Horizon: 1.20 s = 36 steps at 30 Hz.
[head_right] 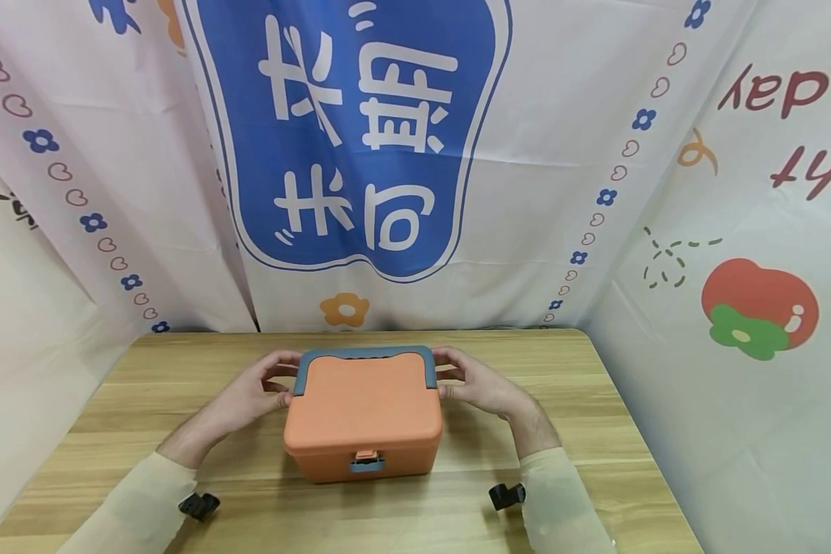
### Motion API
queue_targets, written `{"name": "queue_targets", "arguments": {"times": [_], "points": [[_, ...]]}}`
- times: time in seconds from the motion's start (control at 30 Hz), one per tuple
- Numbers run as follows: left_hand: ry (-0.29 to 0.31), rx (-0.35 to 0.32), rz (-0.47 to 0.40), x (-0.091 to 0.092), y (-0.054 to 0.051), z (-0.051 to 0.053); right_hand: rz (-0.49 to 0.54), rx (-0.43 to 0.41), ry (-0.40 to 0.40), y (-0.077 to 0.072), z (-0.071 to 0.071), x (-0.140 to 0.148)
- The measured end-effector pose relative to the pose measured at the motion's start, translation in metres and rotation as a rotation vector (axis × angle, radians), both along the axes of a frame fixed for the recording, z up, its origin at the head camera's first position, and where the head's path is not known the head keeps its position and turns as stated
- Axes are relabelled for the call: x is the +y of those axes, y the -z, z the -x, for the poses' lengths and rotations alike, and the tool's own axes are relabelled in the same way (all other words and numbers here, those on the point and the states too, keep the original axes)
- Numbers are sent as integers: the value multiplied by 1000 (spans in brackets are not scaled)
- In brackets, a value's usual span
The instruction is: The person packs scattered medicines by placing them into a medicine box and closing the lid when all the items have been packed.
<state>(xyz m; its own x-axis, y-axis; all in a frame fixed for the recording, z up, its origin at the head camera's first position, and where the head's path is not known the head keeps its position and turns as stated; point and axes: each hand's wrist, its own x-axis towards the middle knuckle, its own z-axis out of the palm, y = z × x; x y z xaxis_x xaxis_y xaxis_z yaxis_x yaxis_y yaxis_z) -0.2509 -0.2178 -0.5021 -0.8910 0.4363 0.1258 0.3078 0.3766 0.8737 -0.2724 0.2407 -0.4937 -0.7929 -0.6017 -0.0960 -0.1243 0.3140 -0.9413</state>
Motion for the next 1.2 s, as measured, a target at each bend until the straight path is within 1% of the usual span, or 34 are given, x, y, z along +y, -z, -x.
{"name": "queue_targets", "arguments": {"times": [0.13,0.27,0.37,0.47,0.53,0.67,0.77,0.93,1.03,1.13,1.2], "points": [[7,3,17,-2,1,2,-3,4,-11,-1,0,-1],[4,22,54,-5,-1,3,-16,13,-13,-2,-1,0],[-11,44,99,-7,-4,1,-25,39,-2,-3,-1,4],[-37,64,142,-9,-9,-1,-39,71,28,-3,0,9],[-61,85,171,-10,-13,-2,-56,94,61,-4,1,11],[-120,149,246,-15,-20,-4,-100,141,150,-7,1,15],[-174,186,327,-19,-25,-4,-141,192,224,-10,2,17],[-253,212,469,-24,-29,-4,-221,291,314,-13,4,20],[-277,232,530,-27,-31,-3,-291,359,350,-13,5,22],[-280,260,581,-32,-32,-3,-389,405,389,-14,4,25],[-280,269,613,-37,-33,-3,-448,431,399,-15,4,28]]}}
